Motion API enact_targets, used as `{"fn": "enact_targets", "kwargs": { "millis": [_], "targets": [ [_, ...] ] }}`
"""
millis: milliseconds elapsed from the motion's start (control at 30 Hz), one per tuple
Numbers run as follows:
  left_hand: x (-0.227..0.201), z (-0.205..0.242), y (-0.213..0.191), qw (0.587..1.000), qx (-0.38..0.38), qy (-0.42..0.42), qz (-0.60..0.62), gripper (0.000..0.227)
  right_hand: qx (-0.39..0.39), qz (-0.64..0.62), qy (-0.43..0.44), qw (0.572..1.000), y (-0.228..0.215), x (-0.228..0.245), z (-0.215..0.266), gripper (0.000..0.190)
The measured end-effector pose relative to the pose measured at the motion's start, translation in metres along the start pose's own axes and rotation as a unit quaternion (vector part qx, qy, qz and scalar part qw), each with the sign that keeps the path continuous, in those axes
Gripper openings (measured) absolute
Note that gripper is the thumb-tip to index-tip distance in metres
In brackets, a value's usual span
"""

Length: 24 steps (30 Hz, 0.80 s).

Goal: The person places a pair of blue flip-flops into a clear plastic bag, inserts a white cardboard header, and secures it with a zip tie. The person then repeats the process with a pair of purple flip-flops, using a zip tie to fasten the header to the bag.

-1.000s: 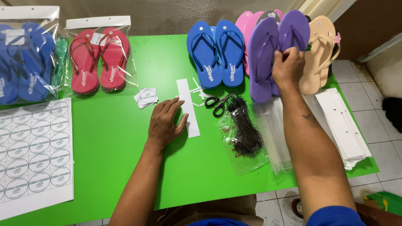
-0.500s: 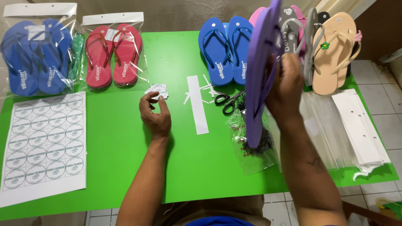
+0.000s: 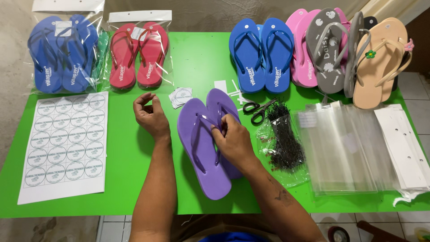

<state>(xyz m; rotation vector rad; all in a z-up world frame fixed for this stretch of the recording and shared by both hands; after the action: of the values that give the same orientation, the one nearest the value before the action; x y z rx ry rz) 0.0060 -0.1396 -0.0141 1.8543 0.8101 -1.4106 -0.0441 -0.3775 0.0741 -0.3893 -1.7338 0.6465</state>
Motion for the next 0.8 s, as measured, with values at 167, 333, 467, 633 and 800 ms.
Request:
{"fn": "enact_targets", "kwargs": {
  "millis": [167, 333, 467, 633, 800],
  "targets": [
    [0.004, -0.001, 0.002, 1.000, 0.013, -0.019, -0.018, 0.016, 0.046, -0.056, 0.020, 0.997, -0.002, 0.007, 0.001, 0.038],
    [0.005, -0.001, 0.002, 0.999, 0.023, -0.023, -0.025, 0.017, 0.006, -0.030, -0.057, 0.998, -0.018, -0.004, 0.001, 0.028],
    [-0.002, -0.002, 0.004, 0.997, 0.045, -0.011, -0.054, 0.019, -0.038, 0.075, -0.092, 0.992, -0.028, -0.022, 0.001, 0.033],
    [-0.023, 0.000, 0.002, 0.980, 0.136, 0.005, -0.143, 0.020, -0.050, 0.119, -0.082, 0.988, -0.022, -0.042, 0.001, 0.046],
    [-0.044, 0.019, 0.006, 0.949, 0.219, 0.121, -0.192, 0.012, -0.015, 0.135, -0.053, 0.989, -0.013, -0.057, -0.003, 0.033]
  ]
}}
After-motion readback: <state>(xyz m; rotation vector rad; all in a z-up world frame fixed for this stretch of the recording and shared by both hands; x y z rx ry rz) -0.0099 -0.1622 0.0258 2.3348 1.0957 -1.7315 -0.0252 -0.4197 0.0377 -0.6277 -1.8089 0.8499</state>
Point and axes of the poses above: each hand's wrist, its own z-axis away from the middle knuckle, its own y-axis out of the palm, x = y × z, the point moved 2 cm from there along -z, towards the middle knuckle, and after that the axes turned 10 degrees about -y, right-handed, at the moved point
